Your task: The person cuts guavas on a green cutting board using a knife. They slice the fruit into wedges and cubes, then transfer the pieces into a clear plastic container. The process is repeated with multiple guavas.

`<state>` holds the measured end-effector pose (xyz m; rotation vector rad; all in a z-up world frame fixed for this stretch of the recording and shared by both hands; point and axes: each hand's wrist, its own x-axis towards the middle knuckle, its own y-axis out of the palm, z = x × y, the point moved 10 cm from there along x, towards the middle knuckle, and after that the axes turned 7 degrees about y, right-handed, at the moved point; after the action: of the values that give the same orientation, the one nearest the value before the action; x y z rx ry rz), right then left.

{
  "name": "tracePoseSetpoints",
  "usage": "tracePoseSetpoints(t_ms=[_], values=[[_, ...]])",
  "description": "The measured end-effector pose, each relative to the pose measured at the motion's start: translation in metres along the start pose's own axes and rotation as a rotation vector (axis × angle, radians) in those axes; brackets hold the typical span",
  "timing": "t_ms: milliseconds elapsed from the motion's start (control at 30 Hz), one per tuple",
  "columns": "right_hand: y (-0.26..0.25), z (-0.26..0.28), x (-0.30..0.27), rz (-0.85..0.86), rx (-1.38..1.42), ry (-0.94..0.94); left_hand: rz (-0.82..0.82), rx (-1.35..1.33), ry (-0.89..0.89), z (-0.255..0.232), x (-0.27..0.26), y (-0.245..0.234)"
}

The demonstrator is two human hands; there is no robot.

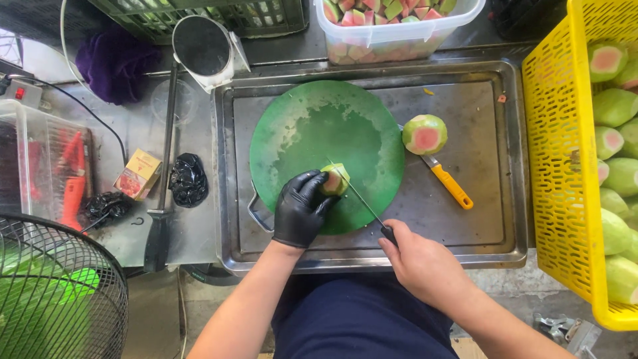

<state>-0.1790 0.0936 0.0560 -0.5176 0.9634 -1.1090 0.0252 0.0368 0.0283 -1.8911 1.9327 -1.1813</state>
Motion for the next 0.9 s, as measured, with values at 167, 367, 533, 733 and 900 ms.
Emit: tracePoseSetpoints(t_ms=[167,367,533,733,900], values=[[0.002,0.004,-0.001,0.008,-0.012,-0.002,-0.024,-0.005,0.015,-0.003,0.0,-0.005],[0.008,0.009,-0.004,0.018,-0.074,0.021,-0.021,0.007,0.025,-0.006,0.002,-0.005],[0.018,0.007,0.002,0.099,-0.123,0.058,-0.017,0.009,0.025,-0.005,0.002,-0.006],[0.021,-0.002,0.006,0.178,-0.136,0.087,-0.028,-0.016,0.024,-0.003,0.0,-0.005],[0.03,-0.002,0.025,0.208,-0.132,0.049,-0.003,-0.034,0.023,0.004,-0.001,0.001]])
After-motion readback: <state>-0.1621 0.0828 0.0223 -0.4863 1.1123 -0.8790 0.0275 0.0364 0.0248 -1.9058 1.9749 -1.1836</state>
